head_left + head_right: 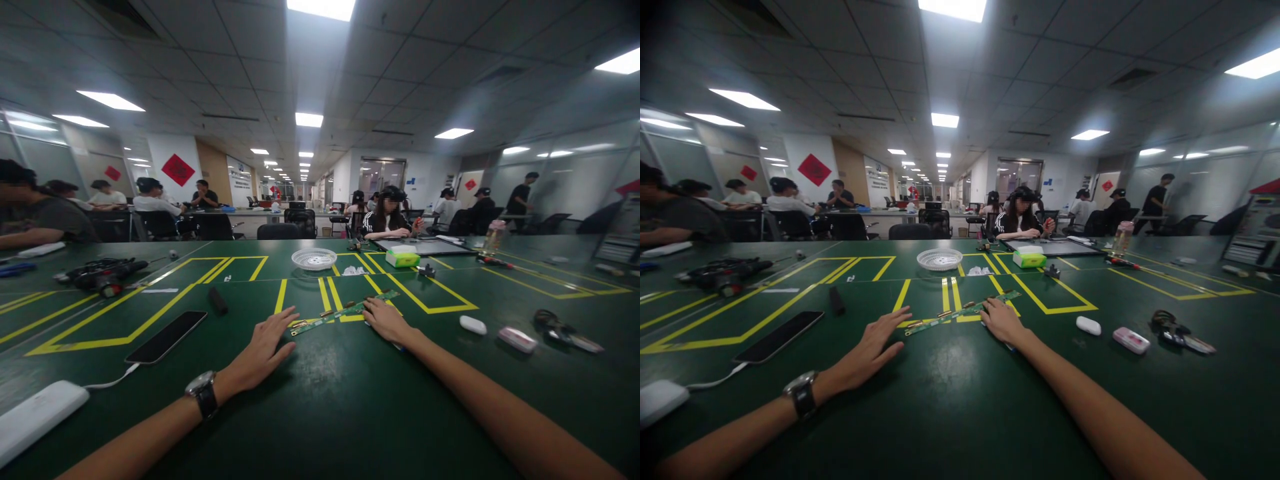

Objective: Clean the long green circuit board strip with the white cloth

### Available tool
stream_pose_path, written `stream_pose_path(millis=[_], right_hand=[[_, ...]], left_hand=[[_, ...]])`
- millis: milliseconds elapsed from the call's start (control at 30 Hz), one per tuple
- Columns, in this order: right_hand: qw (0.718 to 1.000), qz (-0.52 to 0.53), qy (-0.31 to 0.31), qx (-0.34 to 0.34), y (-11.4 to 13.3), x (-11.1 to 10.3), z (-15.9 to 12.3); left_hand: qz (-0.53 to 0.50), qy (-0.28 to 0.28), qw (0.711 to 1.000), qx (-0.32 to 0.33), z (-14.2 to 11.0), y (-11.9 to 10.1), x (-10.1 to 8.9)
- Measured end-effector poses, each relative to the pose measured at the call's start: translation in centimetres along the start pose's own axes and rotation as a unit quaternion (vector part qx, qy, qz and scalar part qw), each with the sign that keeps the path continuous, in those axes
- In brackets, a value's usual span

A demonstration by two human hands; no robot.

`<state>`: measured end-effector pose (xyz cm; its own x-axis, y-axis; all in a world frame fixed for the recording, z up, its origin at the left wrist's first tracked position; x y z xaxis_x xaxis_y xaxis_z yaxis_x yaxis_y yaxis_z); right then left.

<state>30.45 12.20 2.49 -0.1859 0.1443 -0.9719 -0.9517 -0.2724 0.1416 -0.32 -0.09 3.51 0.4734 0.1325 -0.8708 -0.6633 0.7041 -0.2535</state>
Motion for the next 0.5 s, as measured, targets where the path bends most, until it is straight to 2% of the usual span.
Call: stream_pose_path(millis=[267, 500], right_hand=[[1.000, -0.006, 0.010, -0.002, 0.0, 0.2, 0.0], [0.999, -0.006, -0.027, 0.023, 0.4, -1.0, -0.6]], left_hand=[[-0.006, 0.016, 1.000, 0.001, -0.1, 0.3, 0.3], [-0.014, 0.018, 1.000, 0.002, -0.1, -0.2, 0.0]])
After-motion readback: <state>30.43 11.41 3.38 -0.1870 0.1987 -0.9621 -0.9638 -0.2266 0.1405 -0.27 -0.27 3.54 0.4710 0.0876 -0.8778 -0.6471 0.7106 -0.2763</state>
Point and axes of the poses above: each hand's wrist, its own z-axis towards the middle knuckle, its own x-axis out of the palm, y = z × x, the point moved 5 cm from there along z, towards the middle knuckle, and after that the axes turned 11 degrees about x, right-handed, at the moved point
